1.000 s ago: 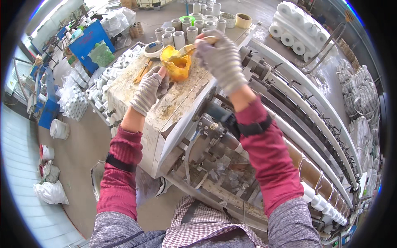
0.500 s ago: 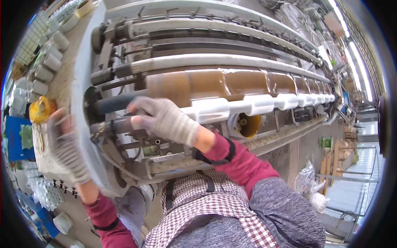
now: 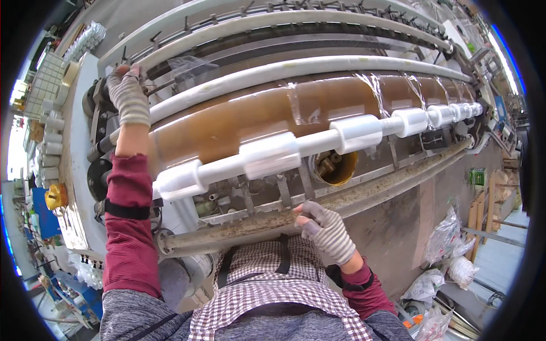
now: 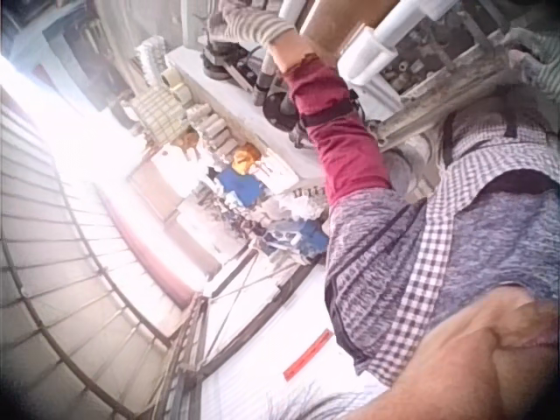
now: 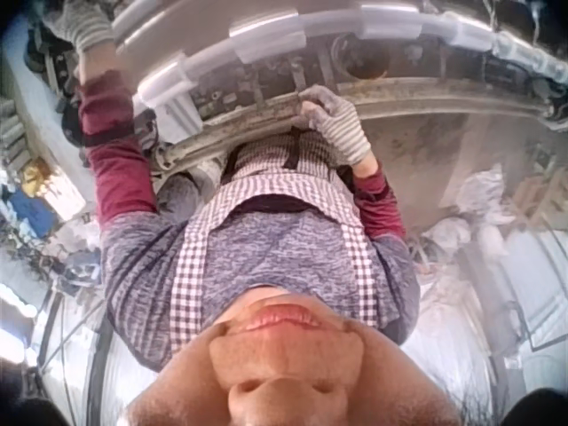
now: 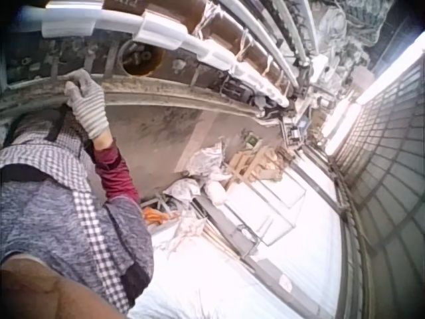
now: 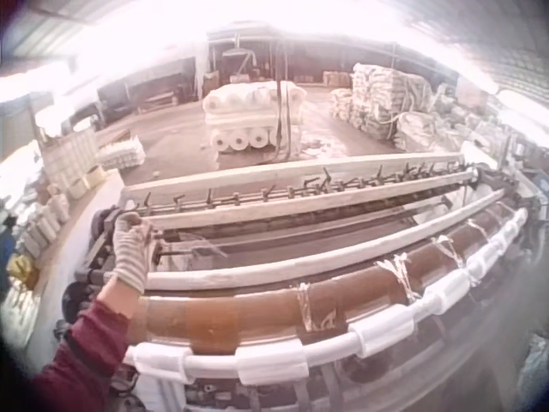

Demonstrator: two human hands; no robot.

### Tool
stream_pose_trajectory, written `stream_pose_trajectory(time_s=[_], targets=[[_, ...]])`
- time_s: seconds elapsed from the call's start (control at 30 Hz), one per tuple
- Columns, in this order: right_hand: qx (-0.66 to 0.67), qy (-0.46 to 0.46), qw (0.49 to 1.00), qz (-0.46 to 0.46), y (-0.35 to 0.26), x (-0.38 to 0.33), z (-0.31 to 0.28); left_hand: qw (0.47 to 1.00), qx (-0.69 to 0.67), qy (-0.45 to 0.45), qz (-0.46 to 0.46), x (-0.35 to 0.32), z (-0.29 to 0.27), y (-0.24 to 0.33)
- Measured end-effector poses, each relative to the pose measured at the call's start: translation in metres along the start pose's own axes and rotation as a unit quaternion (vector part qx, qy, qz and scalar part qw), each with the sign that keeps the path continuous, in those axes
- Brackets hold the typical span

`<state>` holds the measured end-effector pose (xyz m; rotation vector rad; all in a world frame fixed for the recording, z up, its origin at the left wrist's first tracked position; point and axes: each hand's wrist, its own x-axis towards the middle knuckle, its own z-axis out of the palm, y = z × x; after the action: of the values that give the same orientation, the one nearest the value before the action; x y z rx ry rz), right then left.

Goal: Operator organizes plastic tubes on a rack and then uses a machine to wind plastic film onto them, using tools to cut and glue the film.

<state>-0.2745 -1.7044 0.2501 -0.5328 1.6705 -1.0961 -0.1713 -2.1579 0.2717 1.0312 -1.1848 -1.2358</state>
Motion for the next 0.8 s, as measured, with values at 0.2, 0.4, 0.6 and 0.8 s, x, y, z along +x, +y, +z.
stream_pose_trajectory(time_s=[0.2,0.4,0.6,0.8], targets=[[-0.061,-0.029,0.998,-0.001,-0.004,0.016,-0.065,0.595,0.323,-0.627,0.385,-0.158,0.126,-0.014],[-0.282,-0.052,0.927,-0.240,-0.070,0.073,-0.078,0.913,0.023,-0.396,-0.099,-0.074,0.198,-0.065],[-0.671,-0.010,0.666,-0.328,-0.141,0.201,-0.069,0.948,-0.004,-0.309,0.073,-0.042,0.139,-0.015],[-0.661,-0.040,0.707,-0.248,-0.153,0.283,-0.063,0.694,0.400,-0.399,0.447,-0.070,0.043,-0.043]])
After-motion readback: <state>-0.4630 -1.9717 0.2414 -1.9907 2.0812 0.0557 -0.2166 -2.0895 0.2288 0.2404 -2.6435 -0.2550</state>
